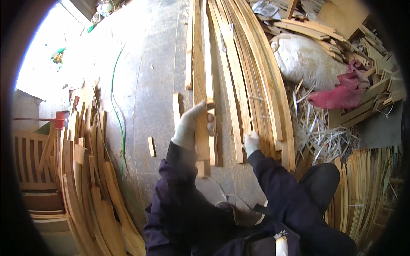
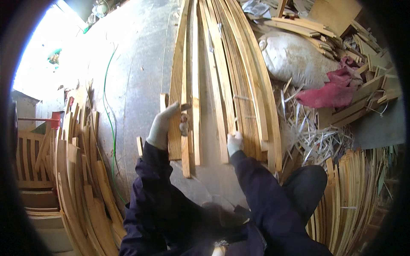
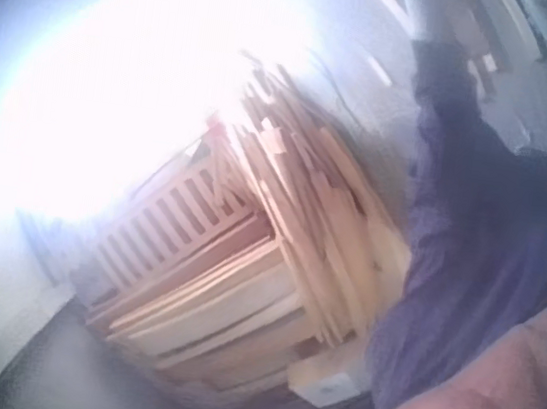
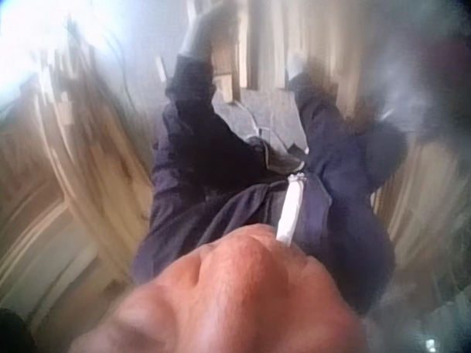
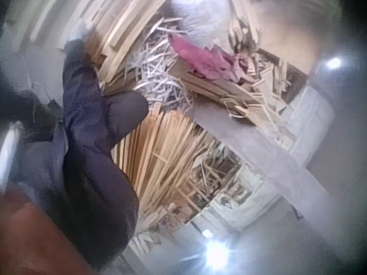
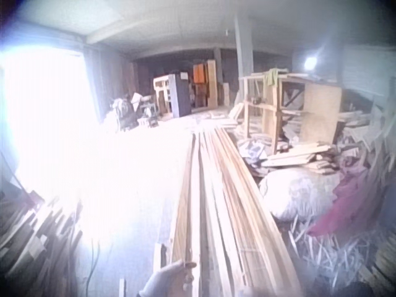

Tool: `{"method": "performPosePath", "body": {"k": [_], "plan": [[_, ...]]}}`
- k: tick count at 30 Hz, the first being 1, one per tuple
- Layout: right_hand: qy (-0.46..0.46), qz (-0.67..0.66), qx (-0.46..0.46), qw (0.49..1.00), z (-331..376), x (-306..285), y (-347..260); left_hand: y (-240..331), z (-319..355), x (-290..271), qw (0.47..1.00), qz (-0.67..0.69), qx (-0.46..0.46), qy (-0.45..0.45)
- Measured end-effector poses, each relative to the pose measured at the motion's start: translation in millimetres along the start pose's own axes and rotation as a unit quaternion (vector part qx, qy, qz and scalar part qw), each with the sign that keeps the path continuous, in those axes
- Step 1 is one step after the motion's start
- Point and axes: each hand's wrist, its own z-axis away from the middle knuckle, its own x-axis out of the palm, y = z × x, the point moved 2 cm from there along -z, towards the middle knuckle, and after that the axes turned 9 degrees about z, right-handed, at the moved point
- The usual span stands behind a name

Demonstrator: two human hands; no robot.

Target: The person measures wooden planks with a ruler, then walks to a pile of wood on the floor. They sit down and sort the planks by size, stacking them into neat piles.

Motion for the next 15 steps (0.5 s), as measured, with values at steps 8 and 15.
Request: {"method": "performPosePath", "body": {"k": [8,15], "plan": [[0.015,-0.033,-0.062,0.997,9.3,-1.8,-8.0,3.2,6.0,6.4,1.000,0.006,-0.006,0.004],[0.003,0.282,-0.126,0.951,28.5,-21.4,-39.0,-0.7,5.4,12.2,1.000,0.008,0.008,0.024]]}}
